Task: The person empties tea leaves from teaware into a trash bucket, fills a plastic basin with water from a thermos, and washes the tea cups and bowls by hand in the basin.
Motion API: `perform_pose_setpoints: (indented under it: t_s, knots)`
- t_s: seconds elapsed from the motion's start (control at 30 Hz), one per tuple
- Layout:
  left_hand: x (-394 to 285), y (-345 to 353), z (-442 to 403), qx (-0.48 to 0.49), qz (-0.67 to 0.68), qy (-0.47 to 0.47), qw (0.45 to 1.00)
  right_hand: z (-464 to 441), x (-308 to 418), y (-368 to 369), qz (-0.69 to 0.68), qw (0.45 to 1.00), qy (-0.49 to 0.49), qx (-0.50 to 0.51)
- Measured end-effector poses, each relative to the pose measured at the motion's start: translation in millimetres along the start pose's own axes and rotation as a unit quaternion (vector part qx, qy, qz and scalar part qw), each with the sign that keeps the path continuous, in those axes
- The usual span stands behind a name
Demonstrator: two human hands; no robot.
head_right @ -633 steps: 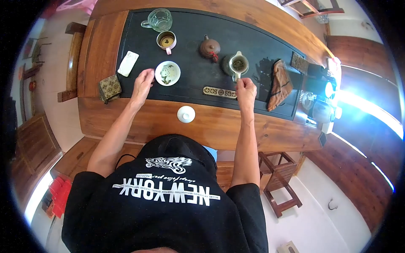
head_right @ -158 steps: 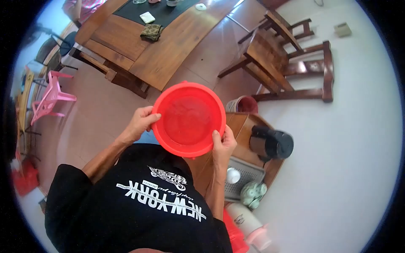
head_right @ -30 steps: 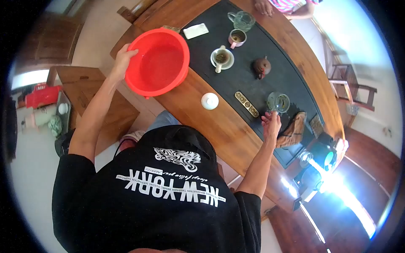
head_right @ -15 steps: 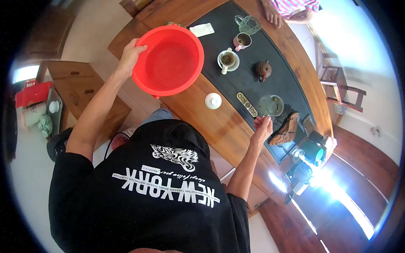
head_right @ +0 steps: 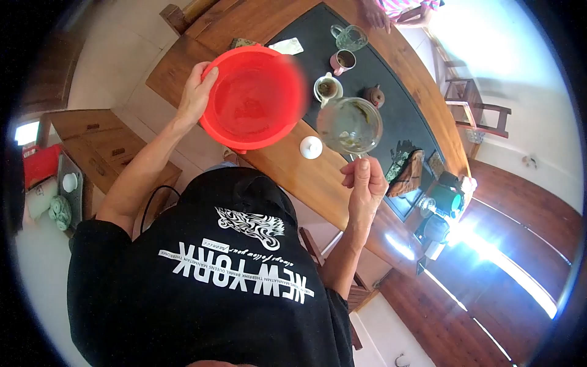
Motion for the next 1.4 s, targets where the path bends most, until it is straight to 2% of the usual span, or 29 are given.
perform_pose_setpoints:
  t_s: [0.1,0.2,0.37,0.47,0.5,0.57,0.63,0.7,0.83,0.9,1.1,1.23,1.4]
  knots:
    - [14.6,-1.8,-6.2,-0.005,0.047,0.009,0.999,-4.0,20.6,33.1,0.025,0.999,-0.004,0.044]
    - [10.9,-2.2,-2.5,-0.009,0.039,0.013,0.999,-11.0,31.0,66.9,0.094,0.99,-0.017,0.108]
    - [10.1,-3.0,-2.2,-0.016,0.037,0.011,0.999,-29.1,21.4,106.2,0.188,0.974,-0.03,0.126]
    - [10.4,-2.0,-2.5,-0.018,0.031,0.014,0.999,-36.8,29.3,134.8,0.3,0.926,-0.182,0.14]
    - [10.2,-2.1,-2.8,-0.022,0.03,0.016,0.999,-39.3,28.6,141.4,0.302,0.926,-0.18,0.138]
    - [9.3,-2.0,-3.2,-0.022,0.029,0.021,0.999,-42.2,28.1,154.9,0.385,0.887,-0.212,0.141]
    - [8.0,-2.6,-2.3,-0.024,0.028,0.025,0.999,-47.2,19.4,160.7,0.407,0.875,-0.215,0.146]
    - [4.1,-3.6,-1.1,-0.025,0.026,0.049,0.998,-50.3,12.2,165.7,0.502,0.823,-0.213,0.161]
    - [5.1,-4.4,-1.3,-0.027,0.012,0.037,0.999,-55.0,9.8,174.8,0.55,0.794,-0.182,0.184]
    - [4.8,-4.2,-1.1,-0.032,0.01,0.063,0.997,-56.4,8.2,177.3,0.577,0.773,-0.182,0.191]
    - [2.7,-4.1,-1.2,-0.036,0.011,0.069,0.997,-60.3,11.8,184.0,0.6,0.75,-0.177,0.214]
    - [2.7,-4.8,-1.4,-0.033,0.005,0.066,0.997,-61.1,12.5,186.7,0.58,0.771,-0.159,0.209]
    - [6.5,-4.0,-2.8,-0.034,-0.027,0.084,0.996,-64.3,9.2,191.0,0.615,0.735,-0.163,0.235]
Point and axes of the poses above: each hand's wrist, its own z-axis away from the middle knuckle, its own y-axis out of the palm, x = y × z, the point moved 3 cm from there along -z, towards the middle knuckle, and after that the axes turned 1 degree about x, right-handed, at the moved point
